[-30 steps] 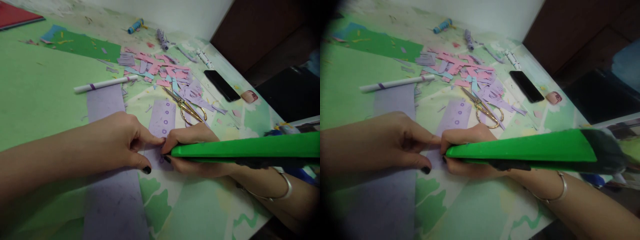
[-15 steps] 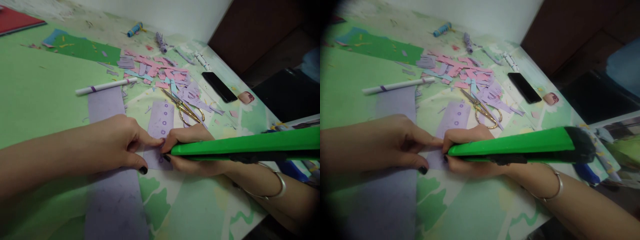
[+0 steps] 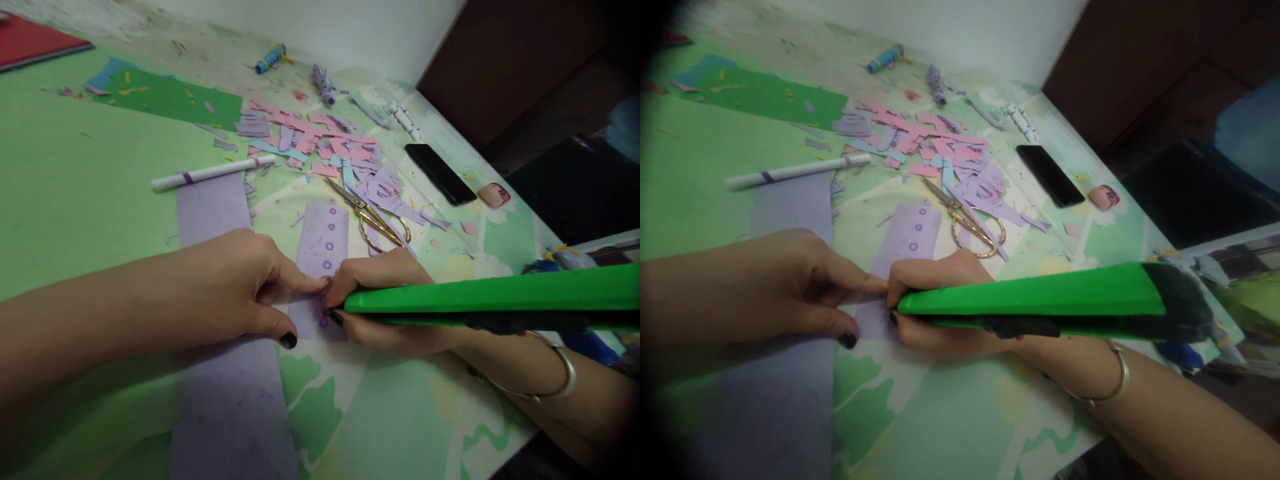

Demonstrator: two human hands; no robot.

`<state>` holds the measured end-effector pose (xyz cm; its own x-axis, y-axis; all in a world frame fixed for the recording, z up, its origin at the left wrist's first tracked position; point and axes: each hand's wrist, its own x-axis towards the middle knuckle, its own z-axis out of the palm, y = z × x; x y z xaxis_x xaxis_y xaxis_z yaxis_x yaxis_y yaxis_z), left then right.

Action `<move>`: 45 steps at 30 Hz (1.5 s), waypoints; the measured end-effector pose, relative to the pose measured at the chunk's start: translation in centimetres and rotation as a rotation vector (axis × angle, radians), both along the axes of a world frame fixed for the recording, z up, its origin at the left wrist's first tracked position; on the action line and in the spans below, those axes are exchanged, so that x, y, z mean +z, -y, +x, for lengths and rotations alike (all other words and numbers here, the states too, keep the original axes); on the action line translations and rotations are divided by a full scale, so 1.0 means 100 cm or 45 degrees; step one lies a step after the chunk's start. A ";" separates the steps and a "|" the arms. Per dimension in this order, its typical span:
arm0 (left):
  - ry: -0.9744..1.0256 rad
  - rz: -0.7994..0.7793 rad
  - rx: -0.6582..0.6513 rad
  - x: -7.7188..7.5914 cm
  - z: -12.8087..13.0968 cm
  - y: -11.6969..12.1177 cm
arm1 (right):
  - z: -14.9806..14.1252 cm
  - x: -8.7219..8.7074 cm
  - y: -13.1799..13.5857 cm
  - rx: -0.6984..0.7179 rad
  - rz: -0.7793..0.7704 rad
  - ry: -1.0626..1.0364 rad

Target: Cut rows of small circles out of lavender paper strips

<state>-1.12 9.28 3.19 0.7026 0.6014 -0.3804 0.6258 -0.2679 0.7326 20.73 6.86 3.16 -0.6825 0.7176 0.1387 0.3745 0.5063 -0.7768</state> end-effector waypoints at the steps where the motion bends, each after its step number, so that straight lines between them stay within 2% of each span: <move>1: -0.006 0.012 -0.016 0.000 0.001 0.000 | 0.000 0.000 0.000 0.002 0.006 0.009; 7: -0.013 0.149 -0.114 0.005 0.005 0.000 | 0.003 -0.003 -0.001 0.082 0.047 0.034; 13: -0.172 0.282 -0.158 0.015 0.006 0.006 | 0.005 -0.007 -0.008 0.174 0.022 -0.059; 19: -0.405 0.729 -0.226 0.017 0.008 0.013 | 0.009 0.000 -0.015 0.262 -0.030 0.011; 24: -0.332 0.955 -0.245 0.008 0.008 0.016 | 0.014 -0.001 -0.023 0.372 -0.051 -0.059; 33: -0.258 1.183 -0.236 -0.002 0.005 0.022 | 0.015 0.003 -0.026 0.334 -0.032 -0.049; 36: -0.272 1.232 -0.204 -0.003 0.004 0.021 | 0.016 0.003 -0.028 0.277 -0.023 -0.065; 42: -0.223 1.326 -0.190 -0.011 0.004 0.018 | 0.017 0.001 -0.029 0.196 -0.154 -0.075; 45: -0.235 1.366 -0.188 -0.013 0.005 0.016 | 0.014 0.000 -0.027 0.098 -0.116 -0.026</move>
